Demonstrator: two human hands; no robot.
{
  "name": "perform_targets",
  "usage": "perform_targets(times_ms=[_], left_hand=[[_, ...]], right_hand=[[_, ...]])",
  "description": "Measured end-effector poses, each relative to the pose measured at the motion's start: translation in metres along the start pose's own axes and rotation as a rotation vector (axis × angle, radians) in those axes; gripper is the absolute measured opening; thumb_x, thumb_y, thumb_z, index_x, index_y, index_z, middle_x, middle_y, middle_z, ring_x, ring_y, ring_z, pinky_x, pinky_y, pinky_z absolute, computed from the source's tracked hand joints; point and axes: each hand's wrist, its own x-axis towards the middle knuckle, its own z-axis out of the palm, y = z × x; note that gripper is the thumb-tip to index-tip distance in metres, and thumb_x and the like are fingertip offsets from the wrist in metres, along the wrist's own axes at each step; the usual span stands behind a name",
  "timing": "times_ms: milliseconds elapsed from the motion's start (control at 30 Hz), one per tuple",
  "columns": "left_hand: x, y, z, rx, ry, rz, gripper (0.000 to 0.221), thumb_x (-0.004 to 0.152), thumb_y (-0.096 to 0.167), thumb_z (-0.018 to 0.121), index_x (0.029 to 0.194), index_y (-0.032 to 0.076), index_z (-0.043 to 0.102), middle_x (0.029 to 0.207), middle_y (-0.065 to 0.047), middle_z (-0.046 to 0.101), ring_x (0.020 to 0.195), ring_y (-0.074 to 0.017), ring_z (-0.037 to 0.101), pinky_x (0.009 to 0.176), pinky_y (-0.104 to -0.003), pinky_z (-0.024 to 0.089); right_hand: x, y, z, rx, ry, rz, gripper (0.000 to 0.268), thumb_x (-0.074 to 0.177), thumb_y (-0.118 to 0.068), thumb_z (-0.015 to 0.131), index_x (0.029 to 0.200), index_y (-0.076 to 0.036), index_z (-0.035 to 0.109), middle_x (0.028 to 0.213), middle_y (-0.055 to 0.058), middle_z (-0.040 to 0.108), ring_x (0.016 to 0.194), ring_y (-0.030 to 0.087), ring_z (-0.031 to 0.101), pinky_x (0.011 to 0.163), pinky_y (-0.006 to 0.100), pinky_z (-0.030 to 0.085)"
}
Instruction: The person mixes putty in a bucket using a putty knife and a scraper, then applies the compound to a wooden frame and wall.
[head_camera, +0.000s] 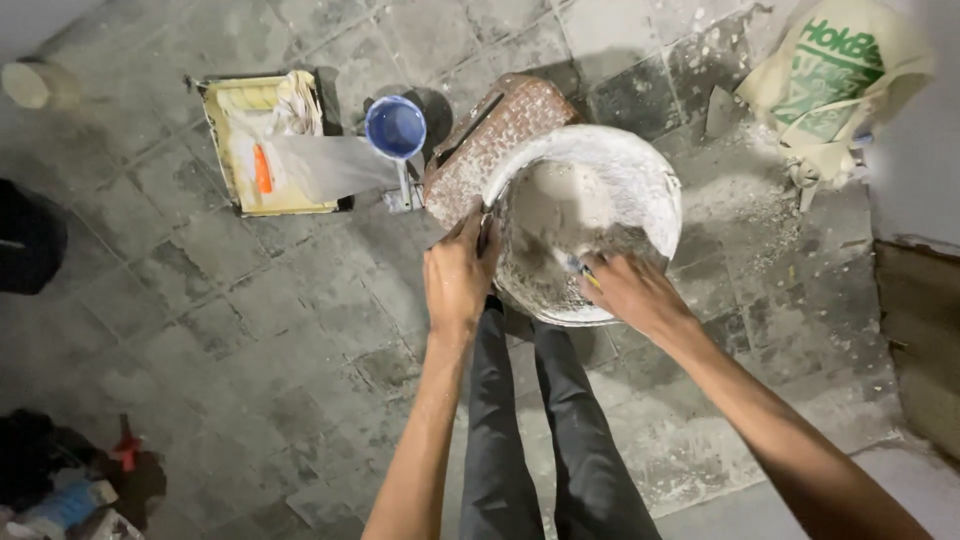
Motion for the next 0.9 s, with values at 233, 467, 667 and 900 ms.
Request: perform_targets(times_ms=[233, 467, 667, 900], left_hand=[[0.003, 0.003, -0.001, 0.055, 0.02, 0.067, 0.034, 0.093, 0.019, 0.071, 0.125, 0.009, 0.072, 0.11, -0.017, 0.074, 0.081, -0.0375, 0.074, 0.071, -0.044, 0.058], [0.002, 0.003, -0.001, -0.01, -0.026, 0.055, 0.022, 0.091, 0.016, 0.075, 0.108, 0.002, 0.073, 0.113, -0.02, 0.072, 0.092, -0.0427, 0.07, 0.078, -0.045, 0.056], [0.002, -0.002, 0.004, -0.078, 0.0, 0.004, 0.021, 0.092, 0.013, 0.075, 0.108, 0.001, 0.072, 0.098, -0.023, 0.072, 0.088, -0.0415, 0.072, 0.075, -0.043, 0.057], [0.003, -0.007, 0.008, -0.068, 0.022, 0.006, 0.024, 0.09, 0.012, 0.074, 0.111, 0.0, 0.073, 0.086, -0.026, 0.071, 0.077, -0.0396, 0.074, 0.068, -0.044, 0.057]], right_hand=[[-0.007, -0.014, -0.039, 0.118, -0.125, 0.099, 0.039, 0.102, -0.025, 0.055, 0.135, -0.006, 0.062, 0.055, 0.015, 0.062, 0.04, 0.022, 0.056, 0.038, 0.036, 0.05], [0.012, 0.011, -0.001, -0.174, 0.103, 0.019, 0.032, 0.104, -0.026, 0.059, 0.12, 0.001, 0.068, 0.063, 0.013, 0.065, 0.051, 0.021, 0.061, 0.051, 0.037, 0.053], [0.002, 0.026, 0.02, -0.481, 0.474, -0.386, 0.037, 0.097, -0.028, 0.062, 0.121, 0.0, 0.067, 0.068, 0.01, 0.059, 0.063, 0.022, 0.063, 0.059, 0.036, 0.055], [-0.008, 0.011, -0.013, -0.214, 0.052, -0.196, 0.036, 0.1, -0.025, 0.06, 0.125, 0.0, 0.065, 0.058, 0.011, 0.062, 0.048, 0.016, 0.059, 0.051, 0.035, 0.056]])
